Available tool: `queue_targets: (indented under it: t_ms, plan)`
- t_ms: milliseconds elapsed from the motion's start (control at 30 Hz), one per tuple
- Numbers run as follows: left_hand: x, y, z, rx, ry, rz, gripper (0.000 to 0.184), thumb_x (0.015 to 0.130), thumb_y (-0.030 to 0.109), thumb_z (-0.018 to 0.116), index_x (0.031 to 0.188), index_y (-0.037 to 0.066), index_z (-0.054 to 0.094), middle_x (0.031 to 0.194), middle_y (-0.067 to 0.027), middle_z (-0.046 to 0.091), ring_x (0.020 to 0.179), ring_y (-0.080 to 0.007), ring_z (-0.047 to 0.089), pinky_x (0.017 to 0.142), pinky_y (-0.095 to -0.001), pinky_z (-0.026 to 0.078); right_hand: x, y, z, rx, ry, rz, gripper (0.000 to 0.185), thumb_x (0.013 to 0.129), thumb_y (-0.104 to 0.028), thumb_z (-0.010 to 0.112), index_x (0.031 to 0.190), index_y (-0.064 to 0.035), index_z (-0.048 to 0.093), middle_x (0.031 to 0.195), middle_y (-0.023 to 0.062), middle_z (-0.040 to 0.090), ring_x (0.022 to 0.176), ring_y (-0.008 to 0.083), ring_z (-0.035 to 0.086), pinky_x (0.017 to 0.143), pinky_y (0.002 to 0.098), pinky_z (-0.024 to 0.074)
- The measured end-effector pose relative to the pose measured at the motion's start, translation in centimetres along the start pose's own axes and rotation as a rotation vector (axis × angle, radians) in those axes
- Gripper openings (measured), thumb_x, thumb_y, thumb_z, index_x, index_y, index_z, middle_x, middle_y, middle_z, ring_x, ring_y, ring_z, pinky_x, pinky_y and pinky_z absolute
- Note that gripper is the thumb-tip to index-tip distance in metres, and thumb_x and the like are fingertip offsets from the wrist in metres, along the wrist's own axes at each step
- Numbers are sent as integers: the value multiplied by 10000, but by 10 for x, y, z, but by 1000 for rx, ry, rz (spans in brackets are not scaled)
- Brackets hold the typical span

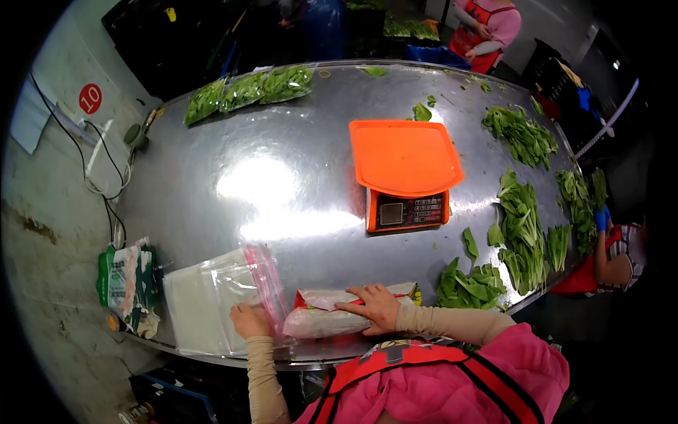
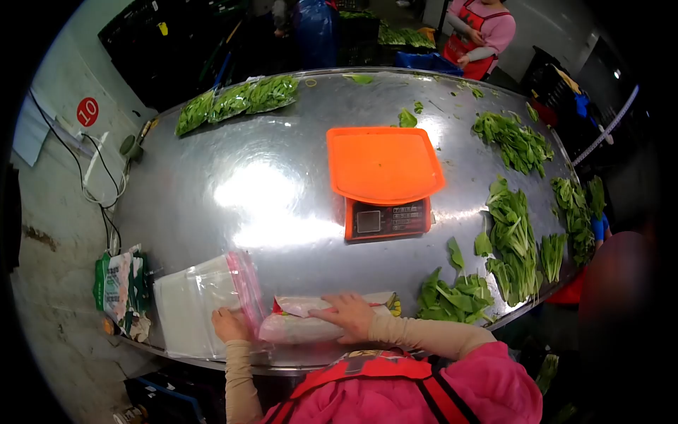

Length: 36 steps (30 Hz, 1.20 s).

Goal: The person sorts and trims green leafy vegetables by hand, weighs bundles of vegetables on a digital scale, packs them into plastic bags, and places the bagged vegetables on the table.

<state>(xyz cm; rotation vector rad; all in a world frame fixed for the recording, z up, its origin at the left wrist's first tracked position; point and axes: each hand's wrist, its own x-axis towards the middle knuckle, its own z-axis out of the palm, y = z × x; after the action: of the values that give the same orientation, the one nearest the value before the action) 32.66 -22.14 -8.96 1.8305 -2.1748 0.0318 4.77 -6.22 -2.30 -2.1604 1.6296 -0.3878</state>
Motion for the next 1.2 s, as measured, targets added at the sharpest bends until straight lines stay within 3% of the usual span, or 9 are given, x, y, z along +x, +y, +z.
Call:
queue_targets:
  t_ms: [167, 233, 300, 567, 800, 900, 967, 1033, 1200]
  plan:
    - [8, -40, 5, -218, 106, -36, 54, 779, 43, 548, 748, 5, 523, 744, -105, 528, 686, -279, 531, 608, -368, 442, 1, 4, 7, 48, 33, -11, 856, 550, -289, 720, 1335, -239, 382, 1263, 183, 416, 986, 352, 472, 850, 425, 385]
    - [27, -98, 15, -1338, -116, -581, 126, 865, 100, 543, 766, 26, 518, 721, -30, 515, 627, -138, 498, 538, -272, 407, 2, 9, 6, 81, 17, -18, 841, 556, -284, 715, 1329, -236, 386, 1253, 191, 422, 990, 365, 472, 859, 429, 392]
    - [49, -118, -28, -1204, 229, -399, 132, 896, 157, 538, 820, 51, 517, 730, 21, 481, 596, -50, 435, 498, -203, 340, 10, 14, -2, 250, -62, -4, 799, 573, -267, 704, 1312, -220, 405, 1226, 207, 436, 1008, 382, 464, 893, 426, 395]
    - [61, -58, -137, -863, 409, 60, 83, 886, 76, 513, 872, -3, 533, 766, -22, 527, 679, -106, 490, 624, -237, 420, 16, 12, -50, 572, 88, -58, 759, 595, -270, 713, 1287, -129, 434, 1173, 166, 483, 1107, 301, 463, 958, 381, 368]
    - [-2, 54, -87, -773, 43, -1, 45, 790, 22, 580, 829, 3, 565, 728, -35, 551, 658, -111, 507, 600, -253, 430, -2, -33, -121, 446, 218, -232, 687, 579, -196, 766, 1201, -78, 500, 1114, 158, 522, 1025, 303, 533, 886, 361, 430]
    - [-23, 76, -68, -1309, -136, -62, 80, 736, -11, 599, 804, 4, 558, 741, -6, 545, 671, -85, 494, 604, -233, 432, -9, -36, -92, 581, 66, -231, 660, 600, -229, 761, 1195, -93, 511, 1116, 164, 520, 1032, 311, 527, 885, 365, 430]
    - [-33, 76, -54, -1263, -163, -11, 61, 760, 10, 616, 794, 8, 565, 738, 7, 555, 661, -65, 492, 605, -216, 433, -17, -26, -75, 588, 39, -179, 635, 618, -259, 755, 1187, -104, 521, 1126, 163, 518, 1044, 313, 518, 893, 365, 425]
    - [-38, 79, -49, -1407, -276, -339, 76, 791, 60, 635, 811, 7, 583, 713, 13, 567, 643, -50, 490, 602, -206, 425, -23, -9, -65, 641, 75, -170, 635, 613, -270, 754, 1187, -124, 526, 1109, 162, 521, 1028, 325, 516, 889, 371, 423]
    - [-40, 88, -38, -1256, -229, -120, 103, 809, 91, 637, 773, 7, 589, 692, 20, 569, 613, -42, 485, 537, -199, 403, -41, 11, -71, 418, 47, -128, 647, 601, -245, 734, 1206, -173, 518, 1076, 168, 520, 986, 336, 521, 855, 401, 430]
